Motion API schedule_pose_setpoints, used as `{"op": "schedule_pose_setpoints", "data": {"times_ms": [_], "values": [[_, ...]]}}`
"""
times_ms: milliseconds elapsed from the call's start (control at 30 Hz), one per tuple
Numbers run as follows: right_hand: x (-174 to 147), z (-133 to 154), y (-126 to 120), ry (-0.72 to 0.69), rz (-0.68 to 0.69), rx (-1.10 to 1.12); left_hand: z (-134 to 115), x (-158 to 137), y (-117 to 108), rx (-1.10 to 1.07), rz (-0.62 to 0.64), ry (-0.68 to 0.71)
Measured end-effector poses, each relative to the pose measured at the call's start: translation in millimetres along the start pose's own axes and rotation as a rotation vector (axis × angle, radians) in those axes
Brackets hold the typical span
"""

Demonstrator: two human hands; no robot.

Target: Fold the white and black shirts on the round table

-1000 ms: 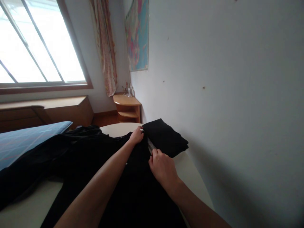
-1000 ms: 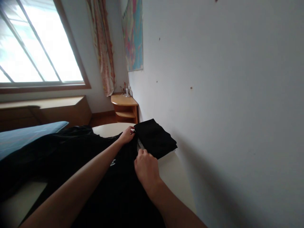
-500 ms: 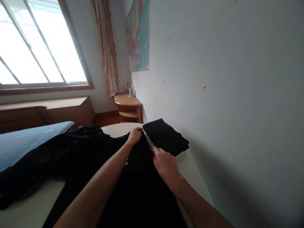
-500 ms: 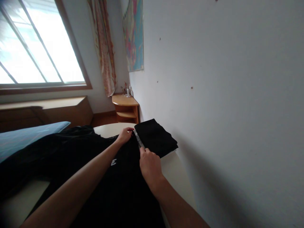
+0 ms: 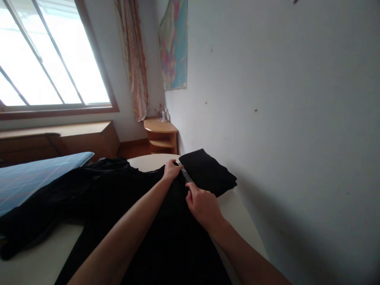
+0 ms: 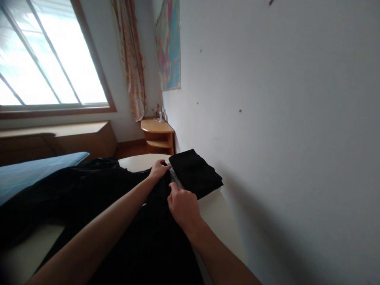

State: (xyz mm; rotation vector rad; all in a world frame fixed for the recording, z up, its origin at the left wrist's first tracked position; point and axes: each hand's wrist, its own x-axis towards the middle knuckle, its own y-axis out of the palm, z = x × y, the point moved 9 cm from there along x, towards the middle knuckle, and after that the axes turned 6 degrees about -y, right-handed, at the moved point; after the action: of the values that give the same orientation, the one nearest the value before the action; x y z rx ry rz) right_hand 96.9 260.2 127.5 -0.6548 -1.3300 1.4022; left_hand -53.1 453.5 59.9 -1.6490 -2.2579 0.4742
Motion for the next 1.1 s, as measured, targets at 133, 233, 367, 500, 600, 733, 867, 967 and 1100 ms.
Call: {"op": "schedule_pose_setpoints", "data": {"times_ms": [133, 233, 367, 500, 600, 733, 867, 967, 1100], "values": [[-5, 23, 2, -0.145, -0.016, 0.128, 0, -9, -13, -0.042, -0.066, -0.02], [-10, 37, 3, -0.199, -0.012, 0.229, 6, -17, -26, -0.093, -0.078, -0.033], [-16, 54, 11, -0.283, 0.031, 0.402, 24, -28, -54, -0.145, -0.101, -0.046], [-22, 67, 27, -0.349, 0.091, 0.521, 46, -37, -80, -0.155, -0.118, -0.068], [-24, 74, 40, -0.376, 0.151, 0.524, 58, -41, -89, -0.141, -0.097, -0.062], [-25, 76, 46, -0.365, 0.178, 0.419, 67, -43, -93, -0.111, -0.077, -0.032], [-24, 74, 50, -0.326, 0.2, 0.261, 72, -44, -93, -0.09, -0.069, -0.022], [-22, 73, 51, -0.29, 0.195, 0.209, 71, -44, -93, -0.096, -0.071, -0.032], [-14, 55, 38, -0.165, 0.111, 0.157, 67, -44, -89, -0.139, -0.051, -0.069]]}}
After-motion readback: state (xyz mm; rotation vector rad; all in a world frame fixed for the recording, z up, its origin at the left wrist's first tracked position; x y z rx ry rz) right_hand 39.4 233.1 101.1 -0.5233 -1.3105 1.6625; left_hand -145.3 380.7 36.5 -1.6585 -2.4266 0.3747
